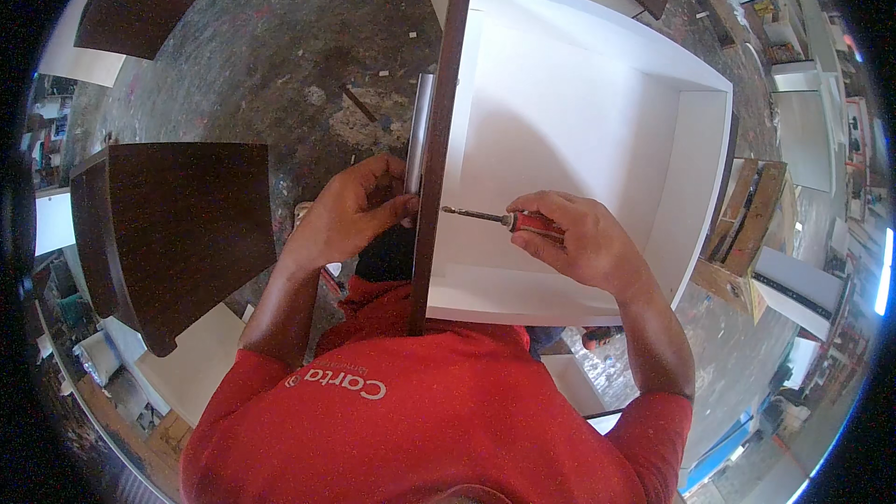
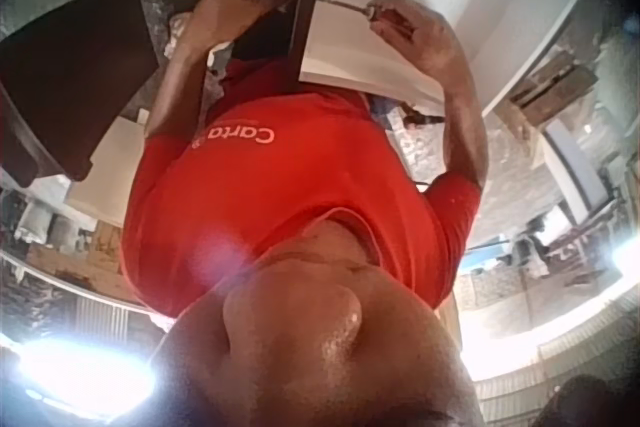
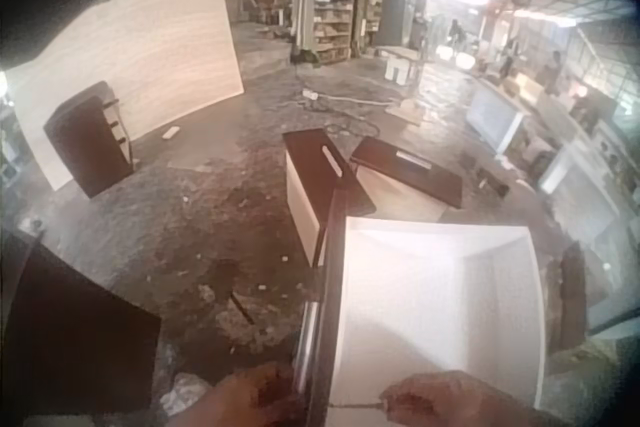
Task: The person assembles a wooden drawer by positioning a handle against the front panel, securing it with a screwdriver, and then using a utility knife and a small metal piece to scrape or clean the interior corners.
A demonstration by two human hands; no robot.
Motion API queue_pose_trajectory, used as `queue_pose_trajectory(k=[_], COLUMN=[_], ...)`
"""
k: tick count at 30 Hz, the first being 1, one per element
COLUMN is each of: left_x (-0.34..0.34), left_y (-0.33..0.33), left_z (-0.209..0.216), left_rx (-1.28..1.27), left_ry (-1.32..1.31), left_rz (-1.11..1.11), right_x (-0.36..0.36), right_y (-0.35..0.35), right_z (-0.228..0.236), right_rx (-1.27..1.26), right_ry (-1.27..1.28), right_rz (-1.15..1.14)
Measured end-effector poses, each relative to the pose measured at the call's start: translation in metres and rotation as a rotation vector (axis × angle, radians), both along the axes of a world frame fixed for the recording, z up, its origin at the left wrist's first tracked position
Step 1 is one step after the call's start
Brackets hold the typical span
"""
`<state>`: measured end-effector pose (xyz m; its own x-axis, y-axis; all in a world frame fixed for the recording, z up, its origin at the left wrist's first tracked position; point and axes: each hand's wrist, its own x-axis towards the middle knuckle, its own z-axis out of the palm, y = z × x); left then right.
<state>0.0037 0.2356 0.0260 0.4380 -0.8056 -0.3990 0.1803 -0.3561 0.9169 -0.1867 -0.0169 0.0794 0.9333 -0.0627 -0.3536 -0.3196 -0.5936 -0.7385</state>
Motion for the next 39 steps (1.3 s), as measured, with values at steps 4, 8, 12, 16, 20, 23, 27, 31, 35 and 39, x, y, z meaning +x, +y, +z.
queue_pose_trajectory(k=[4, 8, 12, 16, 20, 23, 27, 31, 35, 39], left_x=[-0.004, -0.006, -0.005, -0.005, 0.001, 0.005, 0.009, 0.011, 0.011, 0.011], left_y=[0.0, 0.004, 0.007, 0.008, 0.006, 0.004, 0.006, 0.006, 0.007, 0.008], left_z=[-0.006, -0.02, -0.023, -0.017, 0.004, 0.012, 0.012, 0.012, 0.01, 0.0], left_rx=[-0.048, -0.182, -0.147, -0.105, 0.016, 0.088, 0.014, -0.004, -0.04, -0.089], left_ry=[-0.011, -0.111, -0.074, -0.088, -0.233, -0.307, -0.314, -0.284, -0.248, -0.19], left_rz=[-0.03, -0.035, -0.055, -0.052, -0.129, -0.201, -0.236, -0.268, -0.259, -0.228], right_x=[0.0, 0.0, -0.001, 0.0, -0.001, 0.001, 0.001, -0.001, -0.002, -0.001], right_y=[0.0, 0.0, 0.0, -0.001, 0.0, 0.001, 0.0, -0.002, -0.003, -0.003], right_z=[0.001, -0.001, -0.002, -0.002, -0.003, 0.001, 0.002, -0.001, -0.006, -0.005], right_rx=[-0.027, 0.0, -0.037, -0.01, 0.006, -0.025, -0.042, -0.021, -0.016, -0.037], right_ry=[0.012, -0.004, 0.024, 0.016, 0.046, 0.104, 0.136, 0.106, 0.094, 0.081], right_rz=[0.018, 0.006, 0.024, 0.023, -0.018, -0.038, -0.045, -0.042, -0.053, -0.024])
